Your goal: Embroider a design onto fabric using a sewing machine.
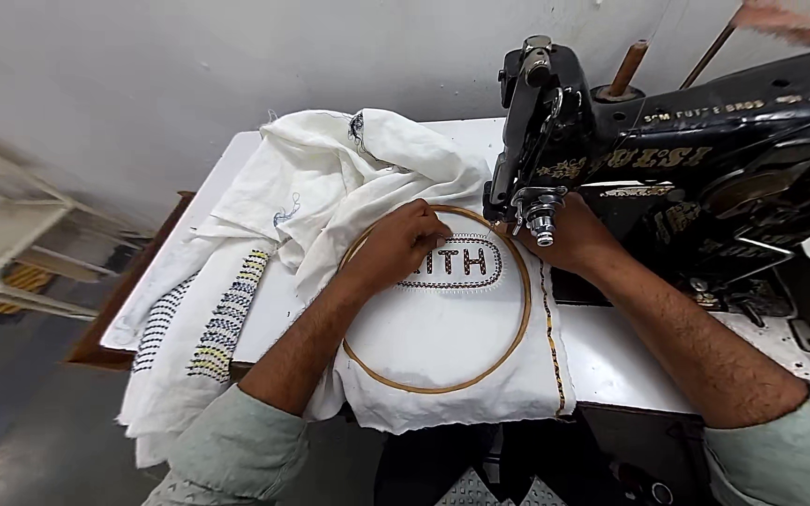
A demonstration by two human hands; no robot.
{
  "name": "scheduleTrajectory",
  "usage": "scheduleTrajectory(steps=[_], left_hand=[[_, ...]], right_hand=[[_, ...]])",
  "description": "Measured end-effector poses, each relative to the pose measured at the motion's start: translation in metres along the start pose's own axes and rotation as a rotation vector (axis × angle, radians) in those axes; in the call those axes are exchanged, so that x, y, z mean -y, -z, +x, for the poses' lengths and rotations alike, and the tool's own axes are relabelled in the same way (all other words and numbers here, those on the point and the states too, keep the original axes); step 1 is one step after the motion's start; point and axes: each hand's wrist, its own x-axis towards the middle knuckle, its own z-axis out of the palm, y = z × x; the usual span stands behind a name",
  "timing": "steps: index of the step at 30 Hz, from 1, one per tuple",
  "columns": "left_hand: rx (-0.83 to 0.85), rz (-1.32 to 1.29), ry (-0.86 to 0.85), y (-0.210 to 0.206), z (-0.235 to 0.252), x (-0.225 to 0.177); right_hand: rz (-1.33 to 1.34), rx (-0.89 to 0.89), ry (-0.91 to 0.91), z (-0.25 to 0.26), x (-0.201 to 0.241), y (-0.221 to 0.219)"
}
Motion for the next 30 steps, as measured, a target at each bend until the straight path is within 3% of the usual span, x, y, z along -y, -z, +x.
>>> scheduleTrajectory(steps=[5,14,18,21,27,30], left_hand=[[0.017,0.074,0.005,-0.002,0.006,-0.006],[-0.174,-0.349,0.155,0.008,-0.007,0.003],[-0.229,-0.249,0.252,0.019,-0.013,-0.004],[-0.294,-0.203,0.228,0.017,-0.013,0.008],[-0.190,-0.058,0.235,0.004,-0.015,0.013],[-0.191,-0.058,0.214,0.002,-0.017,0.020]], right_hand=[[0.011,-0.009,0.010,0.003,-0.003,-0.002],[0.047,-0.033,0.046,0.002,-0.006,-0.002],[0.073,-0.002,0.012,-0.005,0.001,0.002],[0.107,0.025,0.024,-0.008,0.002,0.006],[0.137,0.024,0.157,0.000,-0.012,0.004],[0.061,-0.057,0.206,-0.021,-0.012,0.005]])
